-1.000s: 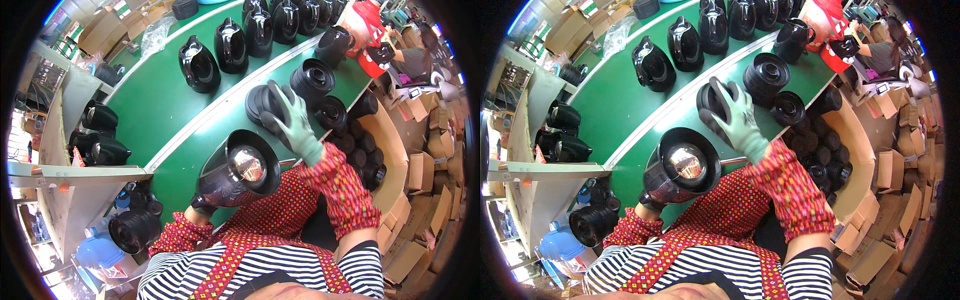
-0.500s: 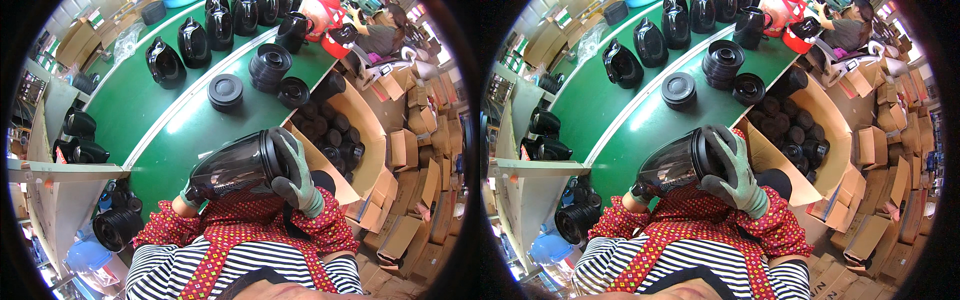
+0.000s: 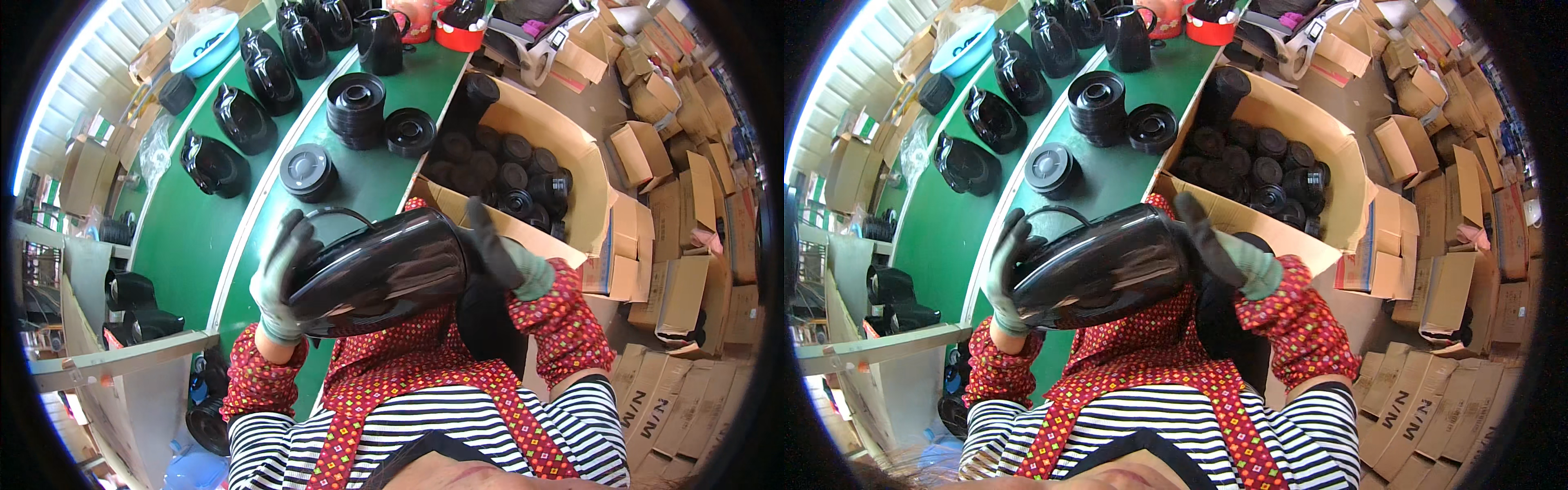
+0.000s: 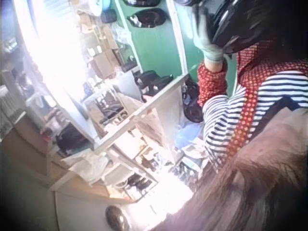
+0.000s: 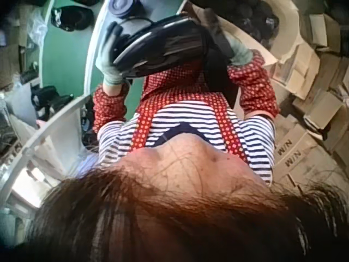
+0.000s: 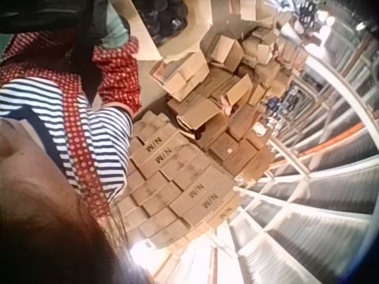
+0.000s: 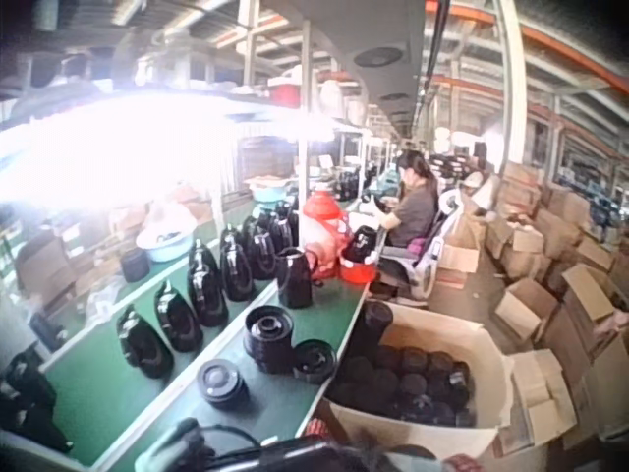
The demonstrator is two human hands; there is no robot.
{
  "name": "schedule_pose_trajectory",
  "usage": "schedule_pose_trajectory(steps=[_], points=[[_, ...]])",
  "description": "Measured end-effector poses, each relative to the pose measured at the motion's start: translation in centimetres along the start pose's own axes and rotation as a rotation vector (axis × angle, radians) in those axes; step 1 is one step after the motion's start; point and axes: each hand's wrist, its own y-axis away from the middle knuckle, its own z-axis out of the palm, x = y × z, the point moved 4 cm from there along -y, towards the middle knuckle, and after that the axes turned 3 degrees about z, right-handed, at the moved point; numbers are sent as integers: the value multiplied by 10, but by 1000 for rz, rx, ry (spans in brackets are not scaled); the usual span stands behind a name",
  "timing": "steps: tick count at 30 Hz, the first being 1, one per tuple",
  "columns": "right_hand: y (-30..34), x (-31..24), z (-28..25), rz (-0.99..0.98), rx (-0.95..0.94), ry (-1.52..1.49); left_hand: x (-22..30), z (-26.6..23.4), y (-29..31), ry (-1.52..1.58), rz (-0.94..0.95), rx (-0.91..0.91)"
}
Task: The person repeatedly picks up black kettle bodies and lids from a green workbench, inserts a metal rod into the kettle opening, and places the assembled units into a cardboard box. The process is repeated for multiple units in a continuous assembly-line manner.
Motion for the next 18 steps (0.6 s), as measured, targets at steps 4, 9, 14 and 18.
schedule_pose_trajectory(steps=[4, 9, 14, 18], points=[[19, -43, 49, -643, 175, 730, -50, 34, 27, 795, -454, -68], [10, -9, 39, -265, 283, 65, 32, 6, -15, 97, -89, 60], [11, -17, 38, -95, 283, -99, 23, 5, -10, 147, -95, -19], [27, -11, 48, -695, 361, 297, -29, 31, 30, 644, -285, -136]])
